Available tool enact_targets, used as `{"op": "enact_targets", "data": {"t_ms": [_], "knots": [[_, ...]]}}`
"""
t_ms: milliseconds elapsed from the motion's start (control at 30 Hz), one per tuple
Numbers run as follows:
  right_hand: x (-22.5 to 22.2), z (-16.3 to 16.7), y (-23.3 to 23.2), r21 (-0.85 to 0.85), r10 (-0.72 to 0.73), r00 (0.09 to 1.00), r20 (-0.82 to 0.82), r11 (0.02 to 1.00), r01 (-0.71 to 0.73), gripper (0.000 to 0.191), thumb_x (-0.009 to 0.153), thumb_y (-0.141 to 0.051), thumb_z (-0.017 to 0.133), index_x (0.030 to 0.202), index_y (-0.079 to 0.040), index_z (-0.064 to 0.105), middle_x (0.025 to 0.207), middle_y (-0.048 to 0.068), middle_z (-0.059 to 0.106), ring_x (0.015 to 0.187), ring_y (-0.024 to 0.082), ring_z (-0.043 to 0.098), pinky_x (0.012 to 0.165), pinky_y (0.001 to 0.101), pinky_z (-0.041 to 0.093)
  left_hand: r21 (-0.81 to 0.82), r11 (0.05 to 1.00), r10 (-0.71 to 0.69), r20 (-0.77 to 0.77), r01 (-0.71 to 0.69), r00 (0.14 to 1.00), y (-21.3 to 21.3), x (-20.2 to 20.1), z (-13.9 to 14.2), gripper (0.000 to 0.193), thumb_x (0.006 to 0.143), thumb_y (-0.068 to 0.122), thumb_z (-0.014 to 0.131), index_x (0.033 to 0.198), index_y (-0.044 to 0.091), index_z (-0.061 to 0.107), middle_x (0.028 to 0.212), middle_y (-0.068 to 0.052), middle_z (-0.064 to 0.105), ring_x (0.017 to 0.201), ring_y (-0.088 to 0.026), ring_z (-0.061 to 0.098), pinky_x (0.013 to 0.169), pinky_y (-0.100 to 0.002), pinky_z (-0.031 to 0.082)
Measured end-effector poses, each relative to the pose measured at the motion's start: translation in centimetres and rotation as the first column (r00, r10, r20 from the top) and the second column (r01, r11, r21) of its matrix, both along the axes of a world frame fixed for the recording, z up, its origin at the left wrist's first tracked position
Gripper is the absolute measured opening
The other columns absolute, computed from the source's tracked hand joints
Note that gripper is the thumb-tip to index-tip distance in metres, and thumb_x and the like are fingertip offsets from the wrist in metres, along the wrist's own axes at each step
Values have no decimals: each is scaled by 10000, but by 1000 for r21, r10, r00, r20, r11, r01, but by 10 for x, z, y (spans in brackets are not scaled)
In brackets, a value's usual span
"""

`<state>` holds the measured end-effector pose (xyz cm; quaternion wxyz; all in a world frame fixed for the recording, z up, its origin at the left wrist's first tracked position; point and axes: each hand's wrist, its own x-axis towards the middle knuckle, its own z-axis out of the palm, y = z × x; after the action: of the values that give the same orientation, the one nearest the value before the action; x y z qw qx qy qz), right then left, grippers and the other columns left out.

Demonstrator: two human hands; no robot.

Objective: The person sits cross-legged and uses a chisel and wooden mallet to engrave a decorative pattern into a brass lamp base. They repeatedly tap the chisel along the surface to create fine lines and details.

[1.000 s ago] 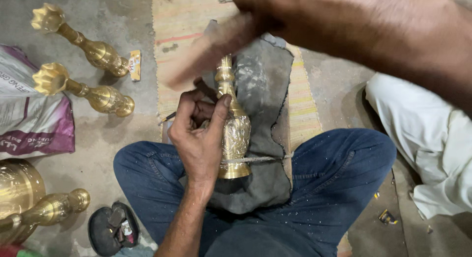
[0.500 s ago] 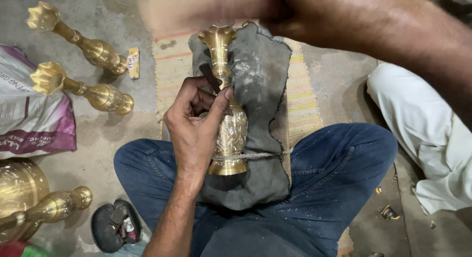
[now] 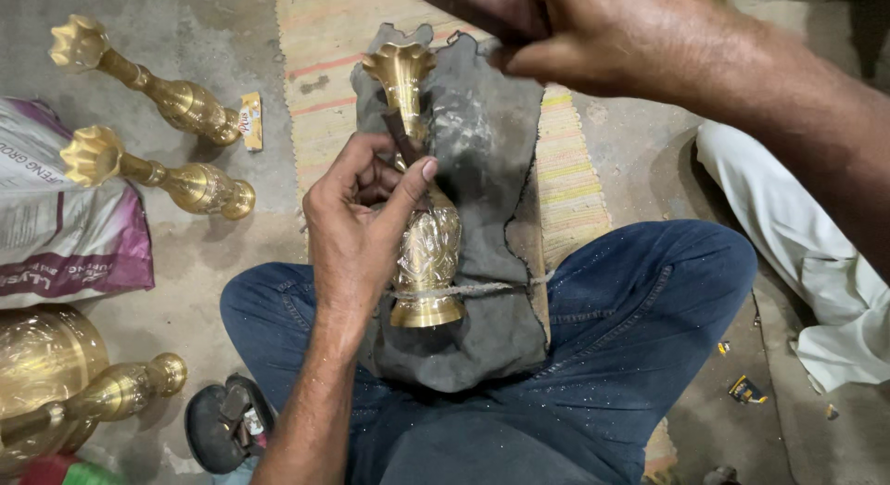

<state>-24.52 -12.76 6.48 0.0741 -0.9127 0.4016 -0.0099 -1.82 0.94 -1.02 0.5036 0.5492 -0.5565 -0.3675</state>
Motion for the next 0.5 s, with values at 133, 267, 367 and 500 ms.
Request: {"op": "enact_targets", "data": {"t_ms": [133,267,367,500], "knots": [[-8,-6,2,-289,256,948,190,937,-195,302,814,-133,783,1060,17,692,759,181,664,642,330,655,515,449,488,51,998,-46,7,46,999,-3,1,0,230,953,136,782,1103,-2,676,731,5,678,683,-36,655,630,-204,534],[-12,-12,-1,-12,-22,996,85,1000,23,262,898,-215,805,963,-7,660,726,179,647,637,314,663,540,464,496,70,995,-73,9,73,997,-6,2,1,234,951,151,791,1091,2,677,729,-2,684,685,-42,651,631,-209,531],[-18,-18,2,-124,53,984,169,992,-32,216,905,-157,782,995,-13,649,755,170,652,679,322,668,551,451,503,79,990,-117,13,115,993,-8,5,3,230,962,160,784,1115,11,698,738,-4,685,688,-43,641,637,-212,530],[-19,-25,4,-150,74,981,177,988,-47,260,890,-174,803,1041,-16,663,751,161,659,679,328,672,559,452,505,95,983,-161,38,157,986,-11,6,5,238,960,179,769,1129,20,715,731,-1,703,678,-39,649,628,-214,536]]}}
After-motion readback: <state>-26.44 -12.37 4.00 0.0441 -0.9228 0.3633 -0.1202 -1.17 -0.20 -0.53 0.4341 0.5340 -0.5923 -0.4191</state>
